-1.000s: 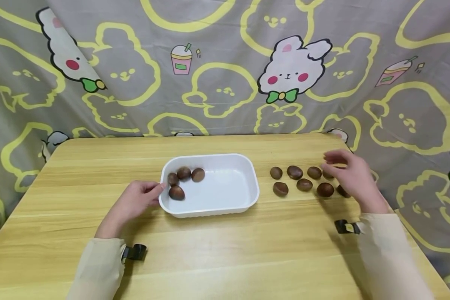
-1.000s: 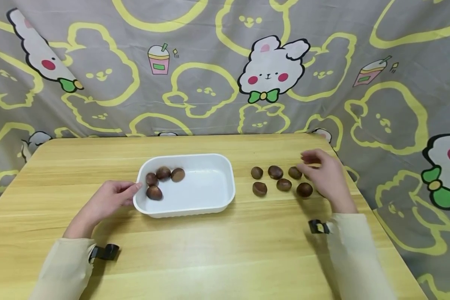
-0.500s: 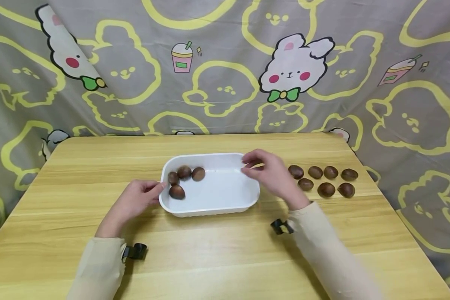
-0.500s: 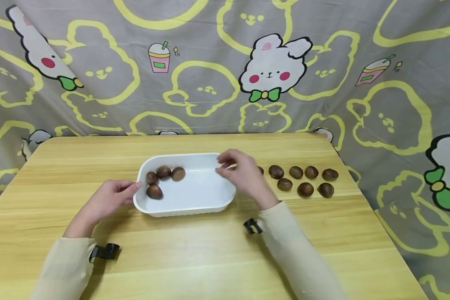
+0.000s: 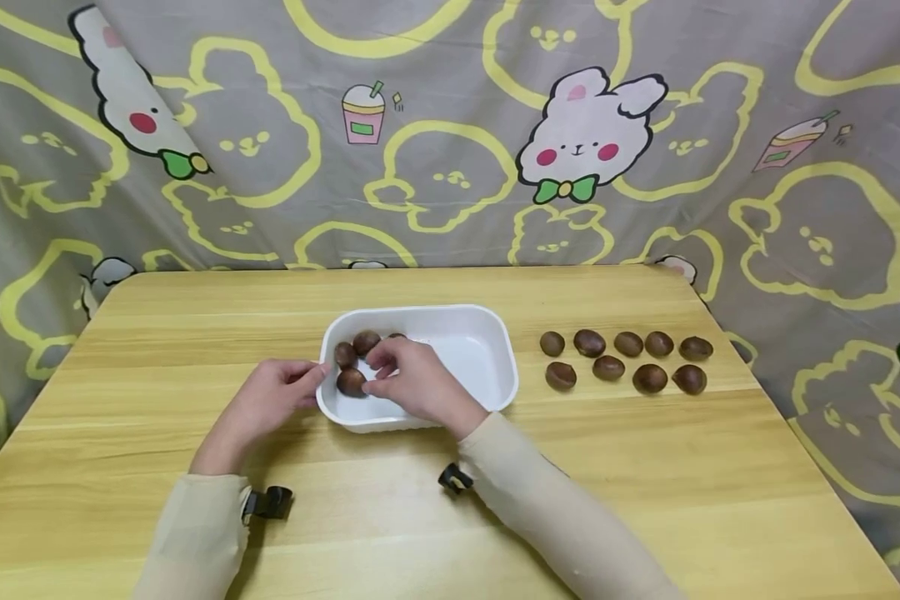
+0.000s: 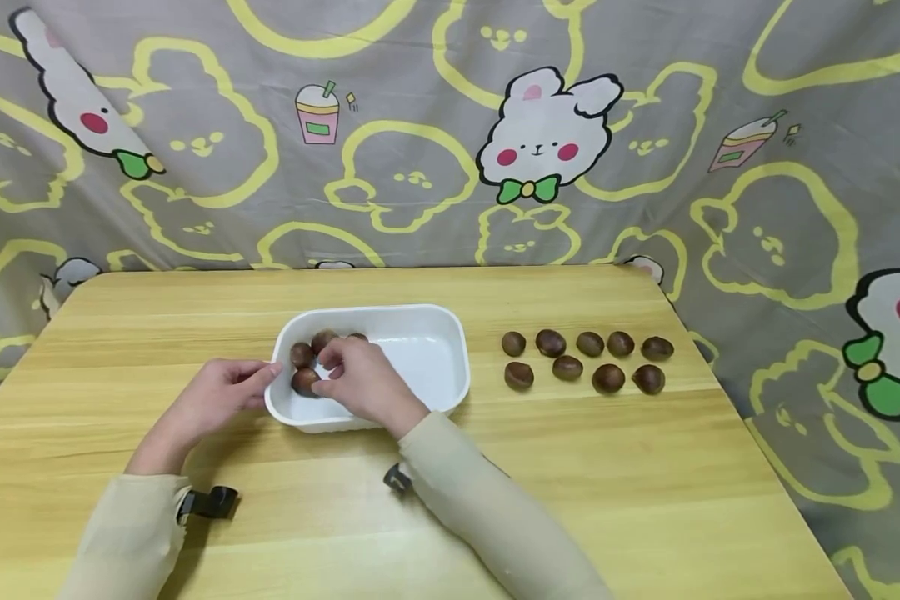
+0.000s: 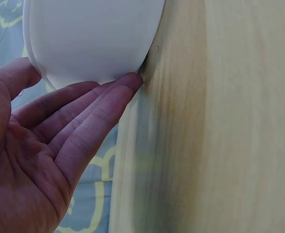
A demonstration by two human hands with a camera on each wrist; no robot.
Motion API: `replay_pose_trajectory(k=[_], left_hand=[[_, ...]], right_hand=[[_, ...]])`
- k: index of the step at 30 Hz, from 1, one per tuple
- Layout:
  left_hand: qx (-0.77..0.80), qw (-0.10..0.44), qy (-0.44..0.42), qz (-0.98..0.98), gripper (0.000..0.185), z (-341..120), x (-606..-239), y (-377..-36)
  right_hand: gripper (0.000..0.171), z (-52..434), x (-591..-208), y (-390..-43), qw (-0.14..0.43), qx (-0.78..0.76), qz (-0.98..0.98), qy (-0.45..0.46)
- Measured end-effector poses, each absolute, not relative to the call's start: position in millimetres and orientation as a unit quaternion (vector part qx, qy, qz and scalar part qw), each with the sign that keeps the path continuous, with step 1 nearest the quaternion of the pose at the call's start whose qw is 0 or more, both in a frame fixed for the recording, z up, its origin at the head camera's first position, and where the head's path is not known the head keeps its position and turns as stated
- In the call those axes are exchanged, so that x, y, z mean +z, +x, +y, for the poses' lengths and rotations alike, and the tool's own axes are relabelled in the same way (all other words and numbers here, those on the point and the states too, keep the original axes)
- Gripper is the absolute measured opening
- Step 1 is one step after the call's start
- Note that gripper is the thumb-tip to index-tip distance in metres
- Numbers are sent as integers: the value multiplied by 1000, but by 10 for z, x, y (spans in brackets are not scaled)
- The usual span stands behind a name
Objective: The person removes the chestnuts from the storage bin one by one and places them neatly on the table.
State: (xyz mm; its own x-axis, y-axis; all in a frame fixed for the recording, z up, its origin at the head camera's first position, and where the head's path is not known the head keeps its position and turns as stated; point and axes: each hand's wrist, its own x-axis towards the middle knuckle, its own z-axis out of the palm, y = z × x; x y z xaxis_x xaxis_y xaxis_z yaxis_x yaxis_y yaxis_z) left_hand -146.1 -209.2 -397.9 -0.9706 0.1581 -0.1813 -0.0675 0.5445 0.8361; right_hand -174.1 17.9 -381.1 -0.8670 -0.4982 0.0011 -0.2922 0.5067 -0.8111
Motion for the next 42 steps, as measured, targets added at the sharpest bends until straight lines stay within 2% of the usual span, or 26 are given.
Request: replay_pose_trajectory(k=[8,14,19,42], left_hand=[[485,113,30,867,51,-2108,-3985,-1461],[483,113,36,868,51,-2091,-3994,-1468],[472,117,25,873,53,-2095,-3981,-1476],[467,112,30,876,46,-2074,-3982,-1477]], right_hand=[[25,-53,-3871,-1818,120,-397,888,-199],[24,-95,-3906,-1857,111,-350,905,-215],[26,-158,-3895,-1859,131,-319,912,-220],[16,-216,-3937,-1836,139,-301,913,-238]])
